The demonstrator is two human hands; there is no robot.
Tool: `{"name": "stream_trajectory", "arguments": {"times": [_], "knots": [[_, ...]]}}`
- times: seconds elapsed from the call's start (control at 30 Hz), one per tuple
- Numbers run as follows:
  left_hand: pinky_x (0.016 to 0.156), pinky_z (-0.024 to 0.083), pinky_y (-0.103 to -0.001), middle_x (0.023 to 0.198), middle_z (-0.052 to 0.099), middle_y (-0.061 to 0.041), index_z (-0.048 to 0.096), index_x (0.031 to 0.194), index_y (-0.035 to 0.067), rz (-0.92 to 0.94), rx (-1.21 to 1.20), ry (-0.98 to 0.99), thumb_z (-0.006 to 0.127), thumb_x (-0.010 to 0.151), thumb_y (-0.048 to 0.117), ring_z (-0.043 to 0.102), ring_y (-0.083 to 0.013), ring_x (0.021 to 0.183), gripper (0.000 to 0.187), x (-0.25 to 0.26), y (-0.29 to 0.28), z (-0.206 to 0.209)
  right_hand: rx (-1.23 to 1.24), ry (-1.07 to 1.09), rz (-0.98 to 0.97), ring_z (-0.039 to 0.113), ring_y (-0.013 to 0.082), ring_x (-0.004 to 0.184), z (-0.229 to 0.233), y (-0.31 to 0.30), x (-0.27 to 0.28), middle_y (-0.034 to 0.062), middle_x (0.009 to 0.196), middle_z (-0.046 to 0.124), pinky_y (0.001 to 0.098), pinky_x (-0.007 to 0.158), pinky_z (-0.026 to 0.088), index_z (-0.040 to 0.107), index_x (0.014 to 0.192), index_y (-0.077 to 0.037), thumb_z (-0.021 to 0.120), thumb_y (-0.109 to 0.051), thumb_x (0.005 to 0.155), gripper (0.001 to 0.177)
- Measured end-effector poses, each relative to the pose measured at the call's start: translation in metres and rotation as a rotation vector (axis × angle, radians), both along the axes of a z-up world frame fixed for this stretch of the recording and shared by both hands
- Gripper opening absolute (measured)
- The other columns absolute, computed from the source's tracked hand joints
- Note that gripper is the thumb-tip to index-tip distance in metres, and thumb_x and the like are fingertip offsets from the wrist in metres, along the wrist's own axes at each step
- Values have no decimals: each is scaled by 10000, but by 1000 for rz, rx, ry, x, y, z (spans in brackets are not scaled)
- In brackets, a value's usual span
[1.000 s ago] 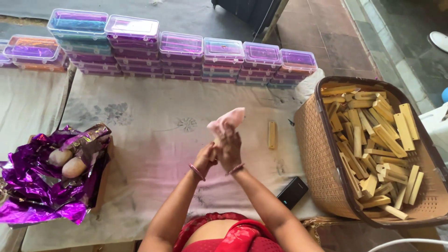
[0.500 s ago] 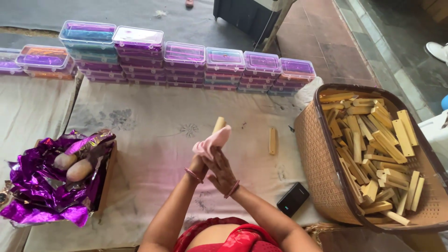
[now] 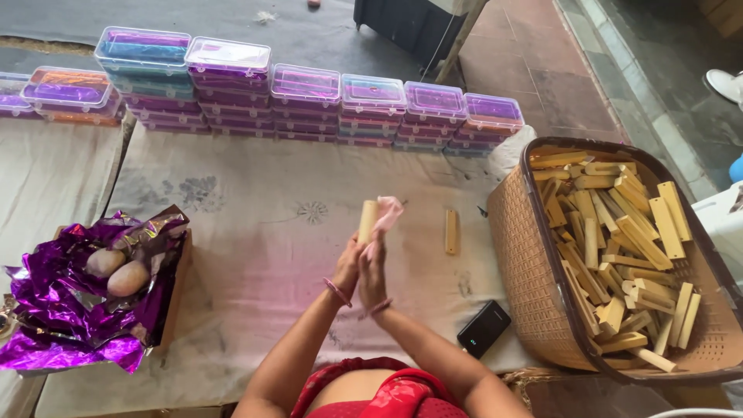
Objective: Wrap small wooden blocks in silver foil and pack them into containers.
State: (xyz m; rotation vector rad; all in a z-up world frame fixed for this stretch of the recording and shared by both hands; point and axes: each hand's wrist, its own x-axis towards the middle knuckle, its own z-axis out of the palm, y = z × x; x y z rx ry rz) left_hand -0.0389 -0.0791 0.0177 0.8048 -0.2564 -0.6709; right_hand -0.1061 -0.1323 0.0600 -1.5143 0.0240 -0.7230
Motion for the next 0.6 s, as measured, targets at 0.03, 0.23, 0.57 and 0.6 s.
{"name": "stream_trajectory", "arguments": {"times": [0.03,0.23,0.57,0.6], "knots": [[996,554,-327,1305,639,-89,373,1526,48,78,17,22,455,1071,266,642,-190,1177,511,8,-2,-1,124,45,115,289,311,1467,-9,11,-9,179,1668,215,414,1229,222,188,1659,-80,515,-380,1087,724],[900,571,-438,1224,614,-199,445,1453,-36,57,-23,326,459,1072,182,633,-313,1049,439,21,11,-20,-626,380,-186,469,317,1403,-57,-15,-11,142,1451,462,416,1233,370,555,1416,-129,538,-302,1090,369],[1021,502,-295,1391,590,-149,444,1523,-37,-38,18,-177,449,1097,231,585,-193,1229,503,2,-8,26,-221,30,-235,209,348,1549,18,-50,46,198,1677,181,445,1259,190,243,1596,-46,531,-321,1074,657],[1032,490,-292,1415,540,-134,402,1527,-3,37,90,-242,459,1069,210,557,-186,1253,509,2,-12,27,-30,44,-152,277,308,1495,15,-45,47,176,1658,222,414,1224,249,212,1606,-71,508,-325,1077,657]]}}
